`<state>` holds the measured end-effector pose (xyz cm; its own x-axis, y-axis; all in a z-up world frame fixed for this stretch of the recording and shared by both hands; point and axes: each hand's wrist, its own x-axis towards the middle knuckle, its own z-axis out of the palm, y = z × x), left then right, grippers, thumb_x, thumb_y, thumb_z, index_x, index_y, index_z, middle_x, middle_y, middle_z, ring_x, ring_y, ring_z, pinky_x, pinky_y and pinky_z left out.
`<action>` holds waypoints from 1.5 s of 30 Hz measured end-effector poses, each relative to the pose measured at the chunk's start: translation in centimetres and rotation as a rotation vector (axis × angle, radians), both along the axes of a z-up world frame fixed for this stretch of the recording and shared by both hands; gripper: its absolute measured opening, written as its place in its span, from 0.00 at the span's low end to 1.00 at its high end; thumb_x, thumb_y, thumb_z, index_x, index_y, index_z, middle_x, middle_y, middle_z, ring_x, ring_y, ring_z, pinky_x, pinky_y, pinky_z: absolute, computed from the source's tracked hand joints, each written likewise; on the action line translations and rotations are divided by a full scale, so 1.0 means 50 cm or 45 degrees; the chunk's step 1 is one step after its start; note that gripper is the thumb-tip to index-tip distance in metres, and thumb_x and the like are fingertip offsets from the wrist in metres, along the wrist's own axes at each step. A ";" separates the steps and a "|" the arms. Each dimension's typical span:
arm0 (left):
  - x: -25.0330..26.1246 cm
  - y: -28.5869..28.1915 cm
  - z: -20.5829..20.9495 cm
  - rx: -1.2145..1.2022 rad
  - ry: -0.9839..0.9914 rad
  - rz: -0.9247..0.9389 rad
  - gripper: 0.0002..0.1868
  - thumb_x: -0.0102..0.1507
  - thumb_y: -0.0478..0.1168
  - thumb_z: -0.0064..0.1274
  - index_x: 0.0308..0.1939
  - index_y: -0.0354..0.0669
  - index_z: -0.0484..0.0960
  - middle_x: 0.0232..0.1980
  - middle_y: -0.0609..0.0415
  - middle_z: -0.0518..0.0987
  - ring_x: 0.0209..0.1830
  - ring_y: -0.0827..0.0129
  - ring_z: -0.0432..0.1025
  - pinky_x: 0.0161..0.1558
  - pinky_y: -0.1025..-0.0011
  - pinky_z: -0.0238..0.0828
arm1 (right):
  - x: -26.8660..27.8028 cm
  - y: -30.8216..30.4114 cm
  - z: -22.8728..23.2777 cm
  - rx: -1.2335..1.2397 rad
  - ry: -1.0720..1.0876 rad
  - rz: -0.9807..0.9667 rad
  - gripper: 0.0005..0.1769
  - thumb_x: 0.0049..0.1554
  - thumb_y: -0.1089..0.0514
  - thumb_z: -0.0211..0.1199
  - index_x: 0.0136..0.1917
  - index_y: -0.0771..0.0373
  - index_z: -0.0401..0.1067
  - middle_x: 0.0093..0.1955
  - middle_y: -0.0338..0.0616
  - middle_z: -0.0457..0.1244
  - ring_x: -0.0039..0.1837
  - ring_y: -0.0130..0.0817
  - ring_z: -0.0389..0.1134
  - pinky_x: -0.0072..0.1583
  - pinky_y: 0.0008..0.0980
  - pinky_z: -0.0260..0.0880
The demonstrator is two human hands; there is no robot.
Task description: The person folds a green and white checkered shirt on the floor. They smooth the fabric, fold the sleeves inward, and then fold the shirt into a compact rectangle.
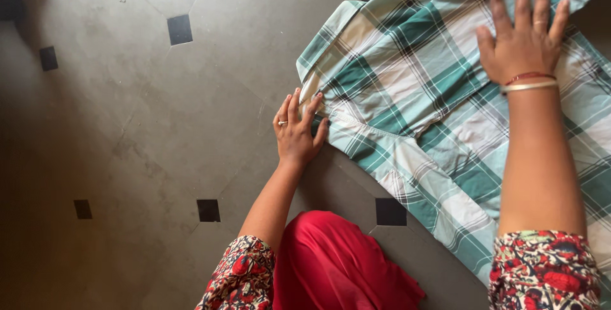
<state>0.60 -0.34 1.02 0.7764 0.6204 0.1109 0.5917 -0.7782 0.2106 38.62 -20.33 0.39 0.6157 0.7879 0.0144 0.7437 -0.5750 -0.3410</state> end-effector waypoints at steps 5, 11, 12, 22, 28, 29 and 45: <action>-0.005 -0.005 -0.004 -0.007 0.012 -0.001 0.32 0.65 0.60 0.55 0.73 0.70 0.69 0.79 0.47 0.60 0.79 0.53 0.53 0.73 0.52 0.47 | -0.150 0.107 -0.009 0.129 0.325 0.197 0.41 0.64 0.46 0.43 0.87 0.55 0.42 0.89 0.58 0.32 0.88 0.52 0.34 0.82 0.58 0.38; 0.003 -0.003 0.000 0.003 0.018 -0.005 0.32 0.64 0.61 0.55 0.73 0.69 0.70 0.79 0.48 0.60 0.79 0.54 0.53 0.73 0.53 0.47 | -0.231 0.167 -0.039 -0.353 -0.182 0.594 0.39 0.66 0.30 0.33 0.84 0.40 0.32 0.87 0.43 0.30 0.85 0.42 0.29 0.78 0.56 0.28; -0.002 -0.006 -0.001 0.007 0.026 -0.007 0.32 0.64 0.61 0.54 0.73 0.69 0.70 0.79 0.48 0.60 0.79 0.54 0.53 0.73 0.53 0.47 | -0.193 0.154 -0.047 -0.196 -0.024 0.461 0.41 0.65 0.30 0.33 0.84 0.43 0.31 0.87 0.41 0.31 0.86 0.40 0.30 0.80 0.56 0.28; -0.006 -0.001 -0.006 0.016 0.015 -0.008 0.32 0.65 0.61 0.54 0.73 0.70 0.70 0.79 0.48 0.60 0.79 0.53 0.53 0.74 0.53 0.47 | -0.061 0.085 -0.051 -0.207 0.031 -0.100 0.53 0.67 0.29 0.41 0.85 0.73 0.38 0.87 0.66 0.35 0.86 0.58 0.36 0.80 0.64 0.32; 0.003 -0.004 -0.010 0.013 -0.003 -0.029 0.32 0.66 0.58 0.55 0.74 0.67 0.70 0.79 0.45 0.61 0.79 0.51 0.55 0.73 0.53 0.48 | -0.432 0.158 -0.057 -0.218 -0.165 0.302 0.53 0.63 0.27 0.44 0.84 0.68 0.41 0.85 0.62 0.36 0.85 0.57 0.35 0.80 0.53 0.35; 0.001 -0.006 -0.011 0.005 -0.012 -0.030 0.31 0.66 0.57 0.55 0.74 0.66 0.70 0.80 0.45 0.61 0.80 0.51 0.55 0.74 0.53 0.48 | -0.481 0.153 -0.061 -0.190 -0.059 0.245 0.53 0.61 0.27 0.46 0.83 0.66 0.41 0.85 0.60 0.36 0.84 0.59 0.34 0.79 0.54 0.34; -0.011 0.006 -0.021 -0.017 -0.097 -0.066 0.29 0.70 0.57 0.53 0.75 0.67 0.69 0.79 0.44 0.62 0.79 0.49 0.55 0.73 0.51 0.48 | -0.586 -0.430 -0.003 -0.165 0.027 -0.235 0.40 0.67 0.34 0.43 0.84 0.55 0.48 0.84 0.61 0.45 0.84 0.61 0.44 0.77 0.69 0.38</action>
